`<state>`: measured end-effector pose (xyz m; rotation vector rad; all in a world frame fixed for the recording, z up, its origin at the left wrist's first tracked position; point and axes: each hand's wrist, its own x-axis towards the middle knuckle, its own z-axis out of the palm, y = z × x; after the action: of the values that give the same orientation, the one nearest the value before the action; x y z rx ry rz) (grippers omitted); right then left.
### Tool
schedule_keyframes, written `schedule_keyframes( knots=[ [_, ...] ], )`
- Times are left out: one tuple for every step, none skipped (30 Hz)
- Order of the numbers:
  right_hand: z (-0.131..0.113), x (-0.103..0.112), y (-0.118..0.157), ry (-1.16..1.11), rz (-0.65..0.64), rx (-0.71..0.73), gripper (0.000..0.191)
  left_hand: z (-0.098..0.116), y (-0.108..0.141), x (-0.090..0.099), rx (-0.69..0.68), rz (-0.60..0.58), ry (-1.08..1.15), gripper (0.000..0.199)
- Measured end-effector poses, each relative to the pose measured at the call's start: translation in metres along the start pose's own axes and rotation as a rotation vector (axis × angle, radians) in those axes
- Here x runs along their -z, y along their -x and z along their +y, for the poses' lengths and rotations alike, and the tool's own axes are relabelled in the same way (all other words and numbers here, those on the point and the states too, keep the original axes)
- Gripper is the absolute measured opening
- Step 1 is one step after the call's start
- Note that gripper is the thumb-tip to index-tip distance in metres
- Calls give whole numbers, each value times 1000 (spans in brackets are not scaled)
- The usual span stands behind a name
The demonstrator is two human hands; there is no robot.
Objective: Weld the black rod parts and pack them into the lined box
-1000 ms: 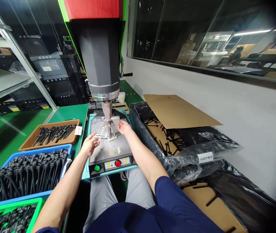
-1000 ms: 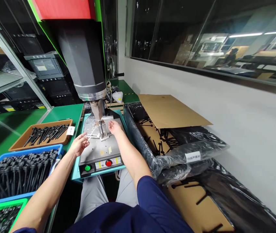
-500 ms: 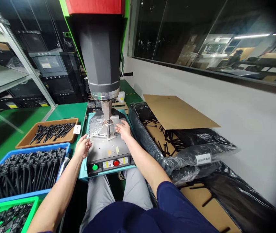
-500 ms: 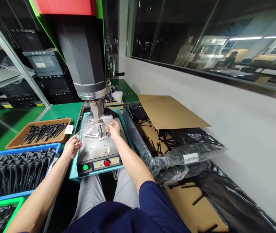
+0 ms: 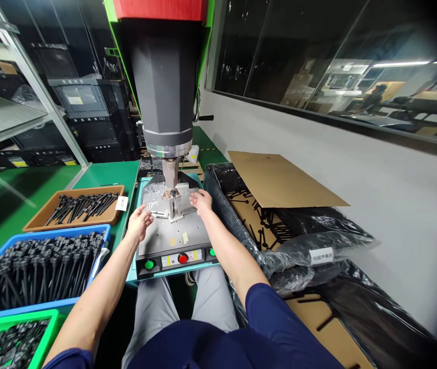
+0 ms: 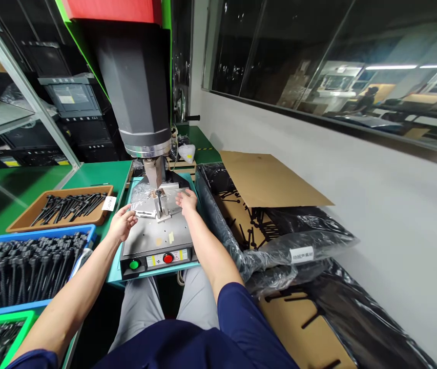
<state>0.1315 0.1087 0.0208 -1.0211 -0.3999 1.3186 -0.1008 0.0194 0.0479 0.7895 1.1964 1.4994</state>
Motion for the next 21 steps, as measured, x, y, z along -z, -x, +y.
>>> schedule_keyframes(
  knots=[
    [1,1,1,7,-2,-6,27,-1,0,1,-4,-2,-2,56],
    [2,2,1,12,-4,-13,26,-2,0,2,-7,-9,-3,56],
    [3,2,2,16,-6,-19,25,-3,0,3,-8,-17,-3,55],
    [4,2,3,18,-6,-25,24,-3,-1,4,-7,-26,-4,54],
    [4,2,4,19,-4,-28,24,-4,-1,4,-4,-32,-6,53],
    [5,2,5,21,0,-29,24,-4,-1,5,-1,-32,-9,52],
    [5,1,5,22,4,-29,23,-4,-1,6,3,-27,-11,51],
    [5,1,5,24,8,-31,23,-4,0,6,6,-22,-12,50],
    [6,2,5,25,12,-34,23,-4,0,7,10,-17,-10,49],
    [6,2,5,25,17,-38,23,-4,1,7,15,-12,-7,48],
    [7,2,5,25,21,-44,23,-3,3,7,21,-7,-7,47],
    [7,2,4,25,24,-52,23,-3,4,7,31,-1,-11,46],
    [7,2,4,25,26,-58,23,-3,5,7,44,9,-23,45],
    [7,3,4,27,25,-63,22,-2,7,8,59,24,-41,43],
    [7,3,4,30,23,-66,21,-2,8,8,73,43,-61,41],
    [7,4,4,35,20,-67,19,-2,10,9,86,65,-80,39],
    [6,5,4,41,21,-68,17,-1,11,10,95,87,-96,37],
    [6,7,4,48,27,-67,16,-1,12,11,99,109,-108,35],
    [5,10,5,55,41,-64,15,0,13,13,99,131,-116,34],
    [6,13,6,62,61,-60,16,0,14,14,97,153,-119,34],
    [7,17,7,66,84,-52,17,-1,15,16,90,179,-123,34]
  ],
)
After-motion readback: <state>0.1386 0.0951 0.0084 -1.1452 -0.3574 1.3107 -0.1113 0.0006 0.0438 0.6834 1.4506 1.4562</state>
